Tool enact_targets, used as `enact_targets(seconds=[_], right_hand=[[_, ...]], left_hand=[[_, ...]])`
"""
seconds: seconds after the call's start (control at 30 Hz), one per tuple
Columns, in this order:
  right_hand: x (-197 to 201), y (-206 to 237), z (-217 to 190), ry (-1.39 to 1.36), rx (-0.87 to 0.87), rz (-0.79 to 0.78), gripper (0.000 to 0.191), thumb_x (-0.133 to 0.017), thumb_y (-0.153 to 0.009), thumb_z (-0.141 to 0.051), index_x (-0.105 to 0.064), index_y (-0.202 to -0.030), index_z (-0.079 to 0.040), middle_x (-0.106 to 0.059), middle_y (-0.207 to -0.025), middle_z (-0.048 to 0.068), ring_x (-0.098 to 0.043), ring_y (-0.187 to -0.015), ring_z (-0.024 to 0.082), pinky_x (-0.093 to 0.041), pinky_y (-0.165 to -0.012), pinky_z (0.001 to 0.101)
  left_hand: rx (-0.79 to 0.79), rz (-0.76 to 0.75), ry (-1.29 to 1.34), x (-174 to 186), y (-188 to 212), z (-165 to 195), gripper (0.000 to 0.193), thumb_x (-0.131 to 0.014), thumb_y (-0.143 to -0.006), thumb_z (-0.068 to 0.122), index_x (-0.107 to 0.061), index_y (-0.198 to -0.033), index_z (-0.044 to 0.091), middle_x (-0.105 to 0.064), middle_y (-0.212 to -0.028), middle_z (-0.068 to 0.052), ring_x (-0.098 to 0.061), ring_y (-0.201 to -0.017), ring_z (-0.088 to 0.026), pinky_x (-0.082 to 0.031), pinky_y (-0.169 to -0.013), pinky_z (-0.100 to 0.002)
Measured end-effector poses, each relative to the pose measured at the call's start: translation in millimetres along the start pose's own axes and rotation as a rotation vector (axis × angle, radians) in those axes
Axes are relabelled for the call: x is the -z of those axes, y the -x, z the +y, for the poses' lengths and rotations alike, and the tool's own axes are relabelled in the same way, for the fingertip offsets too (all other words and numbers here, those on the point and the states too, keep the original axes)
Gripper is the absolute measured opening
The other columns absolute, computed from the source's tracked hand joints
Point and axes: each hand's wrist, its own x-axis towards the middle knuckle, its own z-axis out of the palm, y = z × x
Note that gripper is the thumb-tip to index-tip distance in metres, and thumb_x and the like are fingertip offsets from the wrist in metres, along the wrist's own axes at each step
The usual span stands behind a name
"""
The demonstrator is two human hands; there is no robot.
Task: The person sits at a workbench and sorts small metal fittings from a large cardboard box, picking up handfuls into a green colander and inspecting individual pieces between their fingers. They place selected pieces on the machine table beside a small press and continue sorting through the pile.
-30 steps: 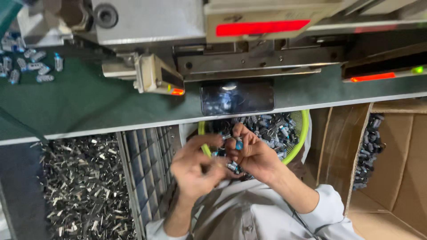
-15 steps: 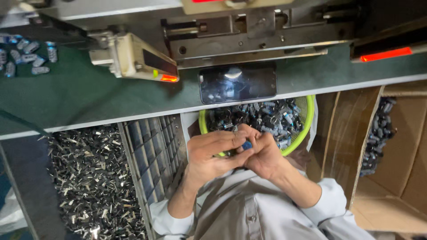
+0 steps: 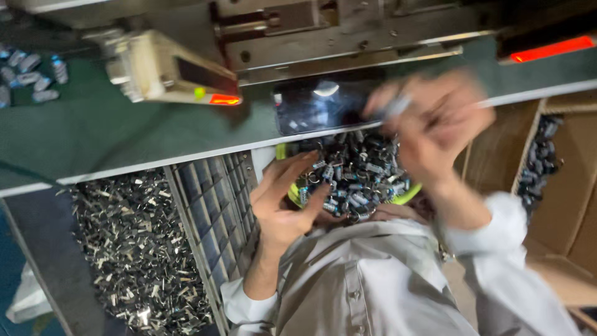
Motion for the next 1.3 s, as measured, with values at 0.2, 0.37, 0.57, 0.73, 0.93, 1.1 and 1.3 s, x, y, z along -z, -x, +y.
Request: enact_targets(seconds=[0.2, 0.37, 0.57, 0.73, 0.93, 1.1, 1.3], right_hand=[[-4, -96, 3, 0.862, 0.621, -0.213, 0.030, -0.059, -0.091, 0.023, -0.070, -0.108, 0.000, -0.073, -0.094, 0.011, -0.075, -0.080, 0.020, -0.058, -0.068, 0.0279], [0, -89, 27, 0.752, 0.502, -0.240, 0.033, -0.052, -0.090, 0.027, -0.063, -0.109, 0.003, -0.074, -0.100, 0.010, -0.079, -0.092, 0.022, -0.062, -0.079, 0.0289], [-4, -100, -10, 0.653, 0.403, -0.355, 0.036, -0.047, -0.089, 0.028, -0.062, -0.111, 0.004, -0.073, -0.116, 0.014, -0.078, -0.107, 0.023, -0.066, -0.091, 0.0286], [-1, -37, -36, 0.960, 0.562, -0.153, 0.030, -0.066, -0.066, 0.018, -0.069, -0.089, 0.000, -0.074, -0.102, 0.016, -0.071, -0.095, 0.036, -0.058, -0.081, 0.0430], [16, 58, -3, 0.624, 0.087, -0.329, 0.024, -0.080, -0.069, 0.005, -0.070, -0.091, 0.001, -0.074, -0.100, 0.014, -0.070, -0.096, 0.029, -0.058, -0.082, 0.0382], [18, 92, 22, 0.417, -0.180, -0.127, 0.028, -0.074, -0.080, 0.012, -0.059, -0.102, 0.004, -0.071, -0.105, 0.017, -0.071, -0.099, 0.024, -0.057, -0.087, 0.0334], [17, 108, 34, 0.015, -0.260, 0.020, 0.022, -0.062, -0.097, 0.016, -0.053, -0.113, 0.003, -0.069, -0.110, 0.019, -0.072, -0.106, 0.025, -0.060, -0.086, 0.0320]], left_hand=[[-0.029, -0.053, -0.232, -27, 17, -35, 0.031, -0.081, -0.083, 0.004, -0.071, -0.112, 0.004, -0.071, -0.111, -0.011, -0.070, -0.101, -0.030, -0.056, -0.089, -0.037], [-0.083, -0.159, -0.380, -52, 27, -61, 0.024, -0.079, -0.087, 0.013, -0.073, -0.109, 0.006, -0.069, -0.105, -0.009, -0.066, -0.096, -0.031, -0.055, -0.087, -0.043], [-0.156, -0.218, -0.701, -98, 18, -89, 0.025, -0.076, -0.084, 0.027, -0.070, -0.091, 0.004, -0.066, -0.095, -0.016, -0.065, -0.095, -0.037, -0.055, -0.078, -0.044], [-0.080, -0.346, -0.765, -102, 3, -84, 0.010, -0.074, -0.084, 0.013, -0.069, -0.079, 0.007, -0.070, -0.098, -0.013, -0.066, -0.085, -0.032, -0.055, -0.073, -0.045], [-0.055, -0.098, -0.149, -51, 12, -40, 0.013, -0.076, -0.076, 0.007, -0.067, -0.085, 0.005, -0.065, -0.087, -0.010, -0.062, -0.084, -0.030, -0.053, -0.073, -0.040], [0.270, -0.172, 0.184, -48, 12, -26, 0.009, -0.073, -0.089, 0.008, -0.066, -0.092, 0.003, -0.069, -0.086, -0.008, -0.065, -0.078, -0.021, -0.052, -0.073, -0.033], [0.268, -0.172, 0.279, -54, 13, -25, 0.013, -0.070, -0.090, 0.006, -0.065, -0.101, 0.000, -0.069, -0.084, -0.007, -0.069, -0.077, -0.011, -0.054, -0.073, -0.027]])
